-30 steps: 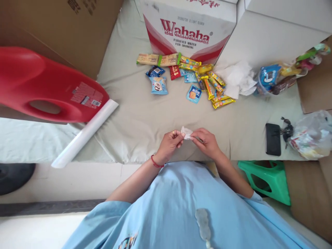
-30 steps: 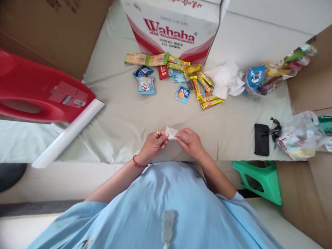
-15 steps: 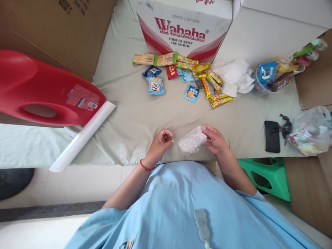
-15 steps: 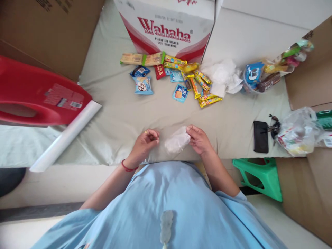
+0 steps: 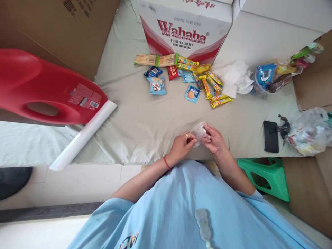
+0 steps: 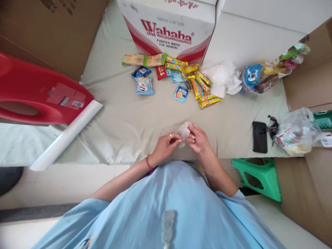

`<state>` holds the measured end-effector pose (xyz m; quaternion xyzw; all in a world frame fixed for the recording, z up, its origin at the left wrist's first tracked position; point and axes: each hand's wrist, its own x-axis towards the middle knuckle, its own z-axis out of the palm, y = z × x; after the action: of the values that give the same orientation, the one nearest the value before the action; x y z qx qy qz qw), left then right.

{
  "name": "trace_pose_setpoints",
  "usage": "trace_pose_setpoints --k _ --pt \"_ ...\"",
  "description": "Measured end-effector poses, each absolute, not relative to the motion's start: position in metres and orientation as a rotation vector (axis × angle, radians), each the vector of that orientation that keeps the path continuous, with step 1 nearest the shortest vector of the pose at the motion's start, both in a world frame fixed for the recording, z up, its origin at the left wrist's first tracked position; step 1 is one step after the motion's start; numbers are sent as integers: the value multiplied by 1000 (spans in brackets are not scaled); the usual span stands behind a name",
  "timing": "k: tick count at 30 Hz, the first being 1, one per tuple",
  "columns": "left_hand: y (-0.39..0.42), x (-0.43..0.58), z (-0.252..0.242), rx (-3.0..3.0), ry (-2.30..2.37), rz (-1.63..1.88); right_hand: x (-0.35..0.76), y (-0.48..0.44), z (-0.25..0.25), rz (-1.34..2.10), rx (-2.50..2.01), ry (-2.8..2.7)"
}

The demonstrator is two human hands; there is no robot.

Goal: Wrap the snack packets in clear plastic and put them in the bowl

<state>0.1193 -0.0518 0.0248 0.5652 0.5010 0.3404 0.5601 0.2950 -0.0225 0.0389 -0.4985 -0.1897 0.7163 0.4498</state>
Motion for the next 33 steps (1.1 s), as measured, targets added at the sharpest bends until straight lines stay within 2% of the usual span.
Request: trace_pose_setpoints --k 8,17,24,29,33 --pt "-47 104 27 973 1098 882 295 -38 26 1539 -1407 -1015" --pt "-44 65 24 388 1005 986 319 -25 28 1532 -1488 -851" --pt "-44 69 18 420 1080 1031 314 -22 35 1407 -1591 -1141" --pt "-44 55 23 463 1022 1035 321 -18 49 1585 -1565 -1224" --pt "-50 47 30 856 1086 910 330 -8 64 1674 -1497 -1043"
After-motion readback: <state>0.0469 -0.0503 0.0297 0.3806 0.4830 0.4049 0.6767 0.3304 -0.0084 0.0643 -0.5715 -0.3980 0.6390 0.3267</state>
